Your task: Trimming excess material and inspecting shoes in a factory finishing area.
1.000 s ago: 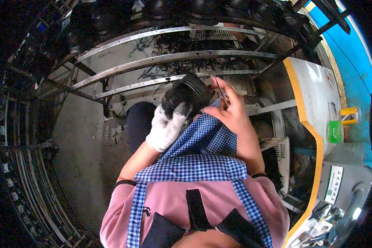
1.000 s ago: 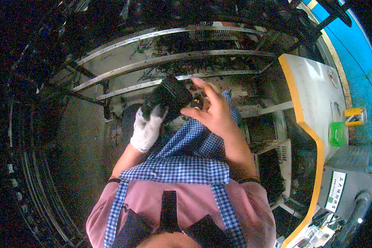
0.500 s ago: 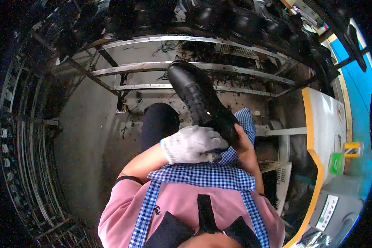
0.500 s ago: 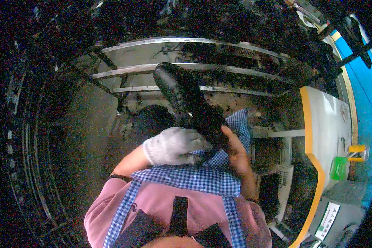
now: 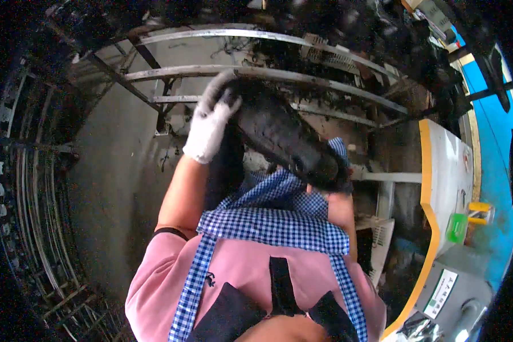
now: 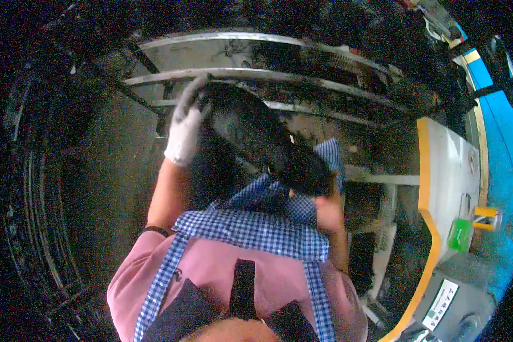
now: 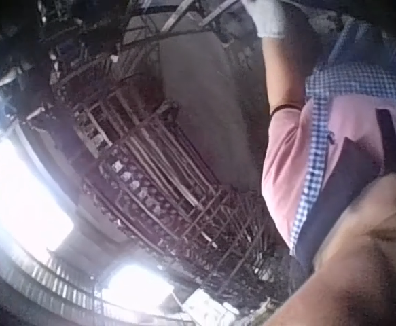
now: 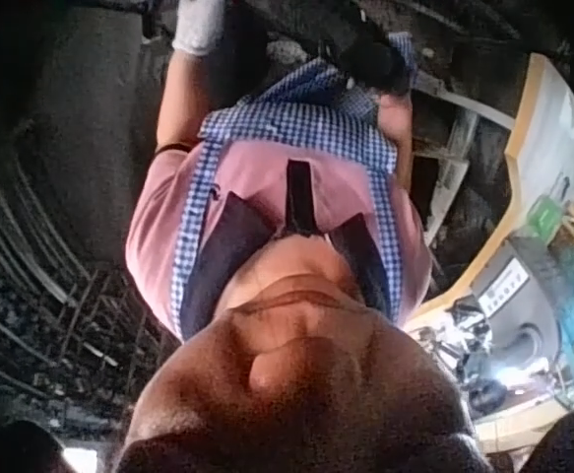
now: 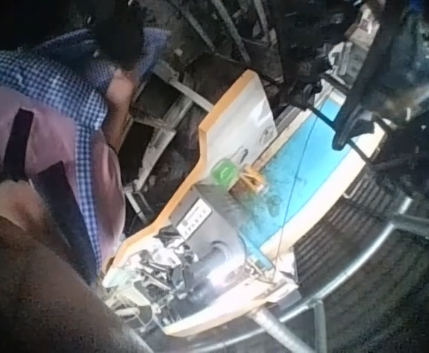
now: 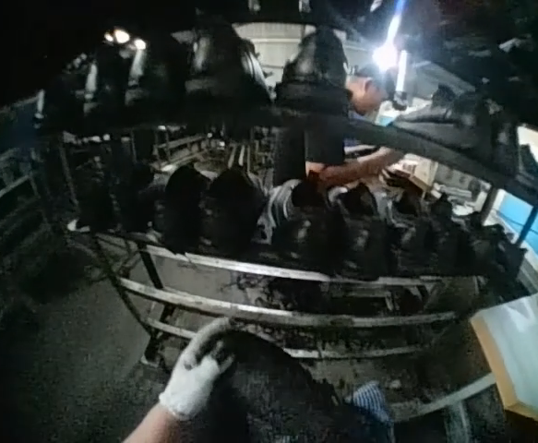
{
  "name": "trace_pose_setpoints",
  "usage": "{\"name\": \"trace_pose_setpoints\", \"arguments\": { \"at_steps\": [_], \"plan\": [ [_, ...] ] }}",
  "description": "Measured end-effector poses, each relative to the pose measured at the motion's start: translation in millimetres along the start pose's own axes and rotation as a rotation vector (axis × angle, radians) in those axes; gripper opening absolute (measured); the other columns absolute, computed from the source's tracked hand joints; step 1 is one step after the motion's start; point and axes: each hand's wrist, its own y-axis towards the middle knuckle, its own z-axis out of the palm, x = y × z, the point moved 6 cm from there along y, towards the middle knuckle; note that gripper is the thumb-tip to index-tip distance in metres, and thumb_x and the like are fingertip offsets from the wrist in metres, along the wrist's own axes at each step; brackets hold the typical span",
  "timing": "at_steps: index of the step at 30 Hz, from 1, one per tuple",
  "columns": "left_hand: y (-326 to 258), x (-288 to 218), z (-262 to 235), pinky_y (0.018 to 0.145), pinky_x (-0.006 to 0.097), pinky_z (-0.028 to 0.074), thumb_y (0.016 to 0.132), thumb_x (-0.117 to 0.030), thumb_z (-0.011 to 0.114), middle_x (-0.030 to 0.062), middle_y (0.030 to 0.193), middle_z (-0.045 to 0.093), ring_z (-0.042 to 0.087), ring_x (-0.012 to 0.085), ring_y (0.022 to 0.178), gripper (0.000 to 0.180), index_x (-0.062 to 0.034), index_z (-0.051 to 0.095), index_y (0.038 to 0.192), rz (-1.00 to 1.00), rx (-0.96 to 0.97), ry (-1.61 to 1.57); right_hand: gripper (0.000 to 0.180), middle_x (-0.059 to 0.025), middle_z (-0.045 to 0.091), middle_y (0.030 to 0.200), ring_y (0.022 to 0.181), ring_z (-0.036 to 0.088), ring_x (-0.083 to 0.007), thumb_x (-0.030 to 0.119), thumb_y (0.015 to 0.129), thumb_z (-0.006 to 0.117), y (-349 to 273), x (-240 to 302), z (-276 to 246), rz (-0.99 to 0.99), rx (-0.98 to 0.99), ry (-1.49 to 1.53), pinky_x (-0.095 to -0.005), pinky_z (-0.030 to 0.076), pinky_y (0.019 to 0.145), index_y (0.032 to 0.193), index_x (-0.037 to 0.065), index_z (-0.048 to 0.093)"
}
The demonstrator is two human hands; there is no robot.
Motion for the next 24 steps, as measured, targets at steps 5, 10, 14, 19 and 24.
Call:
{"name": "trace_pose_setpoints", "arguments": {
  "at_steps": [5,10,14,19,24],
  "plan": [
    [7.3,33.9,-20.8,0.101,0.028,0.035,0.089,-0.006,0.044,0.008,0.126,0.049,0.046,0.0164,0.116,0.035,-0.0044,0.049,0.123,-0.008,-0.004,0.207,0.052,-0.0133,0.059,0.076,0.045,0.046,-0.0109,0.047,0.087,0.048,20.8,41.6,-16.7,-0.517,-0.315,-0.733,-0.0163,0.027,0.034,0.114,0.002,0.049],
    [5.9,60.4,-22.5,0.101,0.029,0.033,0.091,-0.006,0.039,0.014,0.13,0.045,0.044,0.0243,0.119,0.036,-0.0093,0.049,0.125,0.302,0.303,1.322,0.049,-0.0071,0.059,0.087,0.044,0.041,-0.0099,0.049,0.086,0.049,5.0,67.6,-15.3,-0.822,-0.569,-0.648,-0.0183,0.025,0.035,0.112,0.007,0.048],
    [3.8,71.4,-25.3,0.101,0.03,0.031,0.094,-0.009,0.029,0.021,0.139,0.032,0.036,0.0277,0.127,0.039,-0.0095,0.048,0.128,0.161,0.374,1.274,0.056,-0.0063,0.059,0.09,0.045,0.043,-0.0114,0.051,0.082,0.054,-2.8,76.0,-4.4,-0.744,-0.531,-0.656,-0.0207,0.029,0.035,0.114,0.007,0.048],
    [0.9,51.8,-7.6,0.1,0.031,0.032,0.088,-0.019,0.046,0.0131,0.129,0.045,0.042,0.0221,0.119,0.043,-0.0008,0.043,0.127,-0.214,0.135,0.485,0.104,-0.0122,0.056,0.106,0.062,0.061,-0.0183,-0.004,0.053,0.075,-19.3,68.9,64.9,-0.758,-0.49,-0.935,-0.0289,0.05,0.045,0.14,0.01,0.019],
    [-4.2,33.9,34.0,0.073,0.026,0.05,0.074,-0.014,0.059,0.0111,0.123,0.049,0.053,0.0209,0.104,0.059,-0.0022,0.041,0.129,-0.403,0.366,-0.034,0.079,-0.0033,0.058,0.085,0.05,0.05,-0.008,0.003,0.069,0.072,-49.8,81.5,94.1,-1.007,-0.575,-1.19,-0.0214,0.042,0.042,0.134,0.012,0.029]
  ]
}}
